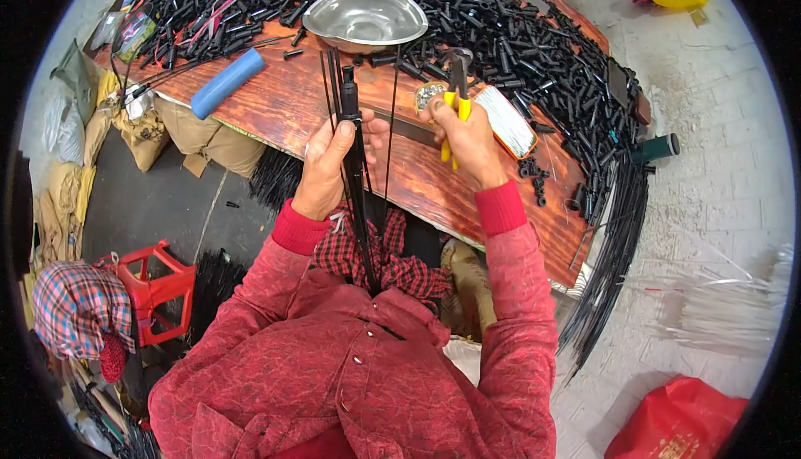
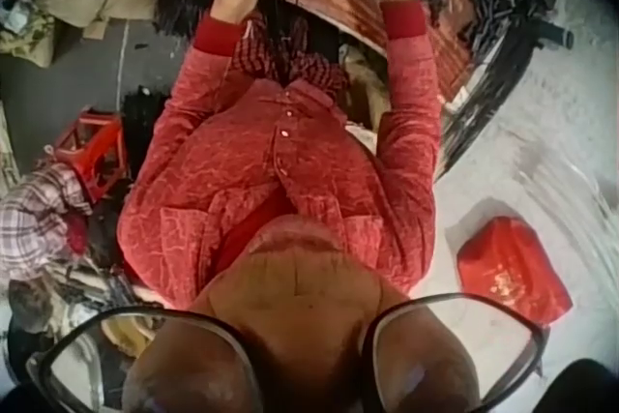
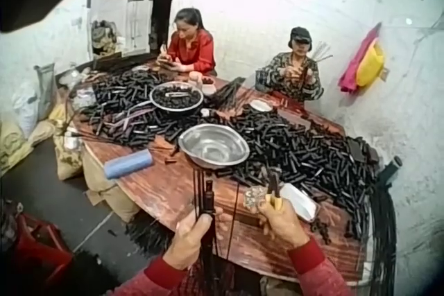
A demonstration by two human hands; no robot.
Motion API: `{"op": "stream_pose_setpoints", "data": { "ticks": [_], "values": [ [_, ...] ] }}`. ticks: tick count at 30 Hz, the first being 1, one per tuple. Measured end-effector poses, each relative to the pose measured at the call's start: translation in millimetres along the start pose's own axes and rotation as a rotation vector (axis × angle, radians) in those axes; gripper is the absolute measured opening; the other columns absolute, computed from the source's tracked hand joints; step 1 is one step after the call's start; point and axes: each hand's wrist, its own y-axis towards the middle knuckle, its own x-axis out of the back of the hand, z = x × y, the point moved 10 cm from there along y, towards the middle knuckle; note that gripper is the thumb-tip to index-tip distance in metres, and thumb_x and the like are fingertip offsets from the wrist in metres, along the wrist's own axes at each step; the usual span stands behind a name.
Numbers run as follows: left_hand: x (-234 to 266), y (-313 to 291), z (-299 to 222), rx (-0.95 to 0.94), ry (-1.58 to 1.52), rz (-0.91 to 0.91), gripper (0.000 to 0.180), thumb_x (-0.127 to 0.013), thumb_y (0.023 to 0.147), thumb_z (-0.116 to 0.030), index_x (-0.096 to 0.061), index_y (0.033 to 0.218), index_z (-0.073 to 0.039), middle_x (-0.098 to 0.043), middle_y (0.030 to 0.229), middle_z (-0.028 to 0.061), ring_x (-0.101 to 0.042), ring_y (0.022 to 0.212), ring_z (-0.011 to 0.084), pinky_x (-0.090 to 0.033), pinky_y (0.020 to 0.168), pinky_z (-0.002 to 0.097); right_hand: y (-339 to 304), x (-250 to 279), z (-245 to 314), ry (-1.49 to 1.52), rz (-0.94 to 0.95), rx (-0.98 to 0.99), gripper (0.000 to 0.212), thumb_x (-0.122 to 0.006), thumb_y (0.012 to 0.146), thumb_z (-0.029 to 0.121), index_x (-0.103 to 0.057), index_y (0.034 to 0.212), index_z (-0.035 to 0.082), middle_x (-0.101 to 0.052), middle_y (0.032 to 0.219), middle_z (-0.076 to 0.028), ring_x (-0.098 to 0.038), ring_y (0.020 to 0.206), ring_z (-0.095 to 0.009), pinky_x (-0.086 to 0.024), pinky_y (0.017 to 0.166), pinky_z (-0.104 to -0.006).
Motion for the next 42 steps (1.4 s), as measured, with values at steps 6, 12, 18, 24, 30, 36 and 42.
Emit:
{"op": "stream_pose_setpoints", "data": {
  "ticks": [6,12,18,24,30,36,42],
  "values": [
    [-22.4,-15.6,-8.2,0.008,-0.026,0.031,0.036,-0.055,0.101,-0.029,-0.057,0.121,0.0,-0.064,0.096,0.0044,-0.059,0.082,0.011,-0.051,0.073,0.0255,-52.1,-50.1,26.7,0.422,0.215,-0.026,0.019,-0.059,0.099,0.021,-0.059,0.097,0.002,-0.06,0.086,-0.002,-0.046,0.065,-0.006,-0.041,0.058,-0.022],
    [-41.8,-26.7,-24.4,-0.067,0.046,0.058,0.027,-0.063,0.095,-0.01,-0.056,0.118,0.001,-0.067,0.094,0.0058,-0.061,0.082,0.0105,-0.051,0.073,0.0256,-73.8,-52.9,34.5,0.49,0.185,0.026,0.019,-0.06,0.099,0.022,-0.057,0.098,0.003,-0.059,0.089,-0.004,-0.043,0.062,-0.003,-0.04,0.059,-0.0206],
    [-51.7,-33.9,-30.9,-0.033,0.124,0.034,0.031,-0.067,0.091,-0.008,-0.055,0.117,0.001,-0.069,0.097,0.0103,-0.063,0.086,0.014,-0.051,0.078,0.0277,-89.0,-40.2,45.9,0.345,0.119,0.09,0.018,-0.061,0.097,0.02,-0.06,0.095,0.002,-0.058,0.081,0.0,-0.048,0.066,-0.006,-0.042,0.06,-0.0225],
    [-60.2,-36.6,-27.8,-0.046,0.113,0.049,0.03,-0.069,0.089,-0.005,-0.057,0.116,0.001,-0.068,0.094,0.0084,-0.062,0.083,0.013,-0.051,0.077,0.0268,-98.6,-34.8,49.9,0.326,0.113,0.091,0.016,-0.067,0.093,0.016,-0.061,0.098,0.002,-0.06,0.082,0.0,-0.05,0.068,-0.006,-0.043,0.061,-0.0216],
    [-66.8,-35.3,-28.1,-0.088,0.1,0.066,0.023,-0.068,0.09,-0.004,-0.059,0.111,-0.001,-0.068,0.096,0.0059,-0.062,0.082,0.009,-0.051,0.071,0.0222,-99.0,-33.4,43.4,0.44,0.139,0.026,0.018,-0.07,0.091,0.015,-0.061,0.101,0.003,-0.063,0.084,-0.002,-0.052,0.067,-0.006,-0.045,0.062,-0.0208],
    [-71.0,-39.3,-28.8,-0.083,0.097,0.061,0.026,-0.069,0.09,-0.005,-0.059,0.113,-0.001,-0.068,0.097,0.0054,-0.063,0.083,0.0093,-0.052,0.072,0.023,-98.8,-36.0,39.7,0.551,0.158,-0.042,0.018,-0.071,0.09,0.013,-0.061,0.101,0.003,-0.064,0.082,-0.004,-0.053,0.066,-0.006,-0.046,0.062,-0.0206],
    [-79.3,-45.5,-27.3,-0.105,0.03,0.145,0.031,-0.063,0.096,-0.014,-0.057,0.124,-0.001,-0.066,0.107,0.0044,-0.061,0.091,0.0089,-0.051,0.08,0.0251,-97.5,-38.1,38.8,0.553,0.157,-0.045,0.02,-0.071,0.089,0.012,-0.06,0.102,0.003,-0.064,0.083,-0.006,-0.053,0.064,-0.007,-0.046,0.061,-0.0204]
  ]
}}
